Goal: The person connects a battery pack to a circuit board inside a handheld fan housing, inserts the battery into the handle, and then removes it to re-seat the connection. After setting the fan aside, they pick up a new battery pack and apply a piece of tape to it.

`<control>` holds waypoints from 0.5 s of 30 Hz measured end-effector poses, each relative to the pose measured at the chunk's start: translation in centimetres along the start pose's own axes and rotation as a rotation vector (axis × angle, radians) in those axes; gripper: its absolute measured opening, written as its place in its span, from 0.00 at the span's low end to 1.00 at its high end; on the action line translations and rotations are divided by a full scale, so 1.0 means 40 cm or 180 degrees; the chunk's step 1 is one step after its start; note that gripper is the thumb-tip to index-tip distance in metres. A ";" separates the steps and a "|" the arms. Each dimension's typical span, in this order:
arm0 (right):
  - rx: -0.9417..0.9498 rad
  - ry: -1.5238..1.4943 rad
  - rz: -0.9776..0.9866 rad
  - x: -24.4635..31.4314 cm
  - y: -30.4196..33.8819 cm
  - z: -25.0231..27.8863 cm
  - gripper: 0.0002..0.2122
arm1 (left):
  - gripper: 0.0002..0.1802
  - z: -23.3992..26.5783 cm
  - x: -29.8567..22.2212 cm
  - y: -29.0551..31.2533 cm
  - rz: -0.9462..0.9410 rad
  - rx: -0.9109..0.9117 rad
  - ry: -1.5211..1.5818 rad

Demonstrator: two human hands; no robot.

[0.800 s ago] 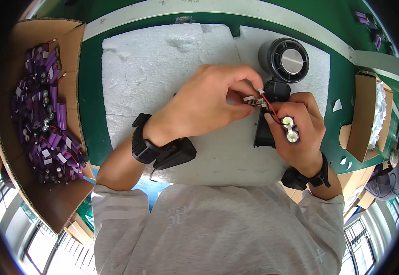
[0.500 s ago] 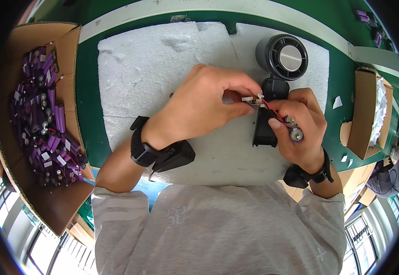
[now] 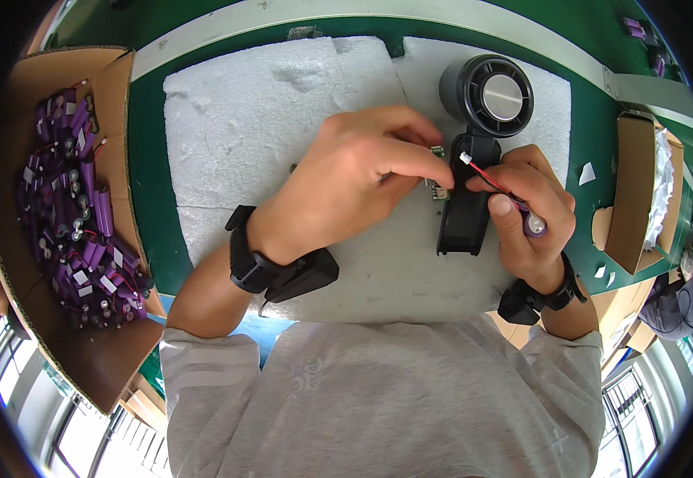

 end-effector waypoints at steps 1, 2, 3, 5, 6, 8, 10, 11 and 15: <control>-0.0021 -0.0059 -0.0077 -0.002 0.000 0.000 0.06 | 0.18 -0.001 -0.003 0.004 -0.0026 0.0055 -0.0107; -0.0042 -0.0119 -0.0153 -0.004 0.001 0.000 0.06 | 0.17 -0.002 -0.007 0.008 -0.0052 0.0111 -0.0214; -0.0063 -0.0179 -0.0228 -0.007 0.002 0.000 0.07 | 0.17 -0.005 -0.013 0.009 -0.0078 0.0166 -0.0322; -0.0094 -0.0198 -0.0218 -0.008 0.005 0.000 0.07 | 0.16 -0.009 -0.019 0.006 0.0046 0.0276 -0.0182; -0.0119 -0.0224 -0.0202 -0.008 0.006 -0.001 0.08 | 0.16 -0.012 -0.022 0.003 0.0176 0.0378 -0.0045; -0.0152 -0.0247 -0.0190 -0.008 0.008 -0.002 0.09 | 0.16 -0.025 -0.022 0.003 0.0304 0.0489 0.0089; -0.0224 -0.0387 -0.0246 -0.012 0.010 -0.002 0.08 | 0.15 -0.031 -0.012 0.004 0.0406 0.0247 0.0397; -0.0256 -0.0461 -0.0272 -0.015 0.011 -0.001 0.08 | 0.15 -0.029 -0.005 0.005 0.0460 0.0120 0.0550; -0.0185 -0.0266 0.0081 0.009 -0.004 0.009 0.06 | 0.14 -0.040 0.032 0.009 0.0777 0.0369 0.0876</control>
Point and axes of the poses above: each hand's wrist, its own y-axis away from the middle knuckle, its own z-axis out of the back of the hand, x = y × z, the point moved 8 cm from there along -y, towards the middle knuckle, and after that the axes turned 11 degrees about z, right-handed, at the moved point
